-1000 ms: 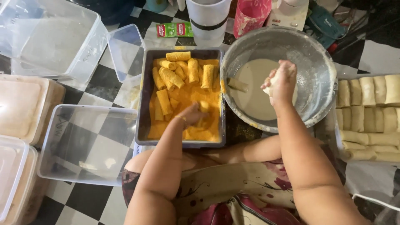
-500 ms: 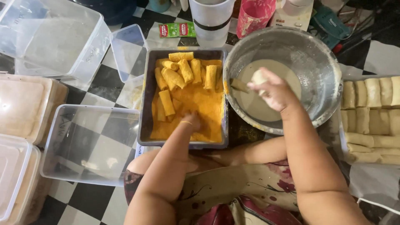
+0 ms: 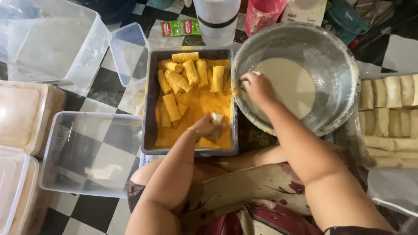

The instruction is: The person is dipping cylindrical snacks into a white liquid batter and then coating them in an orange powder before placing them aside.

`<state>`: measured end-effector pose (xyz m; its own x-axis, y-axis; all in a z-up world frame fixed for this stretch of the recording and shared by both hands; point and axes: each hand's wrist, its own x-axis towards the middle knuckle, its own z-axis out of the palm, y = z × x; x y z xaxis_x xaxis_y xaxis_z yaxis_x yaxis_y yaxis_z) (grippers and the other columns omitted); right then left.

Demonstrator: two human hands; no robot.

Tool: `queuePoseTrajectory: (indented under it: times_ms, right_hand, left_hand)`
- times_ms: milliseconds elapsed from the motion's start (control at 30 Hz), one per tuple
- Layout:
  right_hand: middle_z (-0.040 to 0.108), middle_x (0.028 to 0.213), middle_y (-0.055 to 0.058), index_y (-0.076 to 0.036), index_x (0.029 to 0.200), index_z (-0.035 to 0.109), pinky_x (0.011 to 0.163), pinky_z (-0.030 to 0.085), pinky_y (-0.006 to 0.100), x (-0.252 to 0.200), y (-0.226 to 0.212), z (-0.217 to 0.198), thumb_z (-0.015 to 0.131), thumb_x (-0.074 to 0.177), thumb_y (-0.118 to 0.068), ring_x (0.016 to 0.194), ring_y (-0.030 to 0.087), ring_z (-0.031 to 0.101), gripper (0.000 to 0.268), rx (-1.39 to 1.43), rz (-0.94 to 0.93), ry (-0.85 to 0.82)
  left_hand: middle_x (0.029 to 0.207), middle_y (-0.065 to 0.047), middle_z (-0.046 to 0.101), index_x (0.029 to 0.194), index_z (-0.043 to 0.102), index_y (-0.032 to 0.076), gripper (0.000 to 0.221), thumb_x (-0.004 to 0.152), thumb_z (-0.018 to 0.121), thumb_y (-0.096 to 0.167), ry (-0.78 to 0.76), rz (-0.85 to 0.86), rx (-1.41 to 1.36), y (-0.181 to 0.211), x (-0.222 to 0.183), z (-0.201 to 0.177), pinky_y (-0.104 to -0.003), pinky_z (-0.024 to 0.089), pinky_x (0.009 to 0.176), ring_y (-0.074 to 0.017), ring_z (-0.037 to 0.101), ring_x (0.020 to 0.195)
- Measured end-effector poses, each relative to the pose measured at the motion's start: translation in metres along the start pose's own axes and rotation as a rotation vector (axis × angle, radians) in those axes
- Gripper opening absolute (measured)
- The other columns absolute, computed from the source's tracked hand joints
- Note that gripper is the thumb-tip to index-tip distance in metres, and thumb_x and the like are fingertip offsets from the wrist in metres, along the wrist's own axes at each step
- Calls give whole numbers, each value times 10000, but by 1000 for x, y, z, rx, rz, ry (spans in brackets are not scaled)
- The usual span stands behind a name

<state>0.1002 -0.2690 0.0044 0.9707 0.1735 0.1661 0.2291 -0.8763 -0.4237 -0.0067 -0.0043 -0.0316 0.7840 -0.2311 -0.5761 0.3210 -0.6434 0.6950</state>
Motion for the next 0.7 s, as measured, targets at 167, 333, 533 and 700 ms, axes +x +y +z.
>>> queuePoseTrajectory:
  times_ms: [167,333,533,700]
  right_hand:
    - [605,1146,171,-117,1247,591,931,531,473,12,-13,-35,567,934,-237,1159,381,604,336,-65,264,-246]
    - [496,1455,271,-59,1355,657,1036,485,574,9,-22,-33,649,924,-284,1327,488,528,486,-199,248,-553]
    - [474,1439,389,-43,1415,595,1057,511,547,11,-12,-26,661,942,-108,1366,527,492,482,-89,95,-482]
    - [655,1242,166,-84,1081,662,929,583,514,7,18,-35,683,953,-163,1142,412,669,152,-138,179,-135]
  left_hand:
    - [1080,-62,628,1221,513,188,461,847,649,422,98,232,1098,-30,56,9,-410,535,862,-293,617,933]
    - [1018,79,766,974,743,346,494,743,692,780,365,-197,-5,-27,57,-13,-409,595,891,-194,730,1043]
    - [1483,-182,567,1383,634,104,593,949,674,506,123,-189,-534,36,-3,-42,-464,414,1164,-372,495,1405]
    - [1264,-243,665,1264,621,68,763,688,812,531,-75,52,281,2,7,-22,-534,519,1048,-422,619,1236]
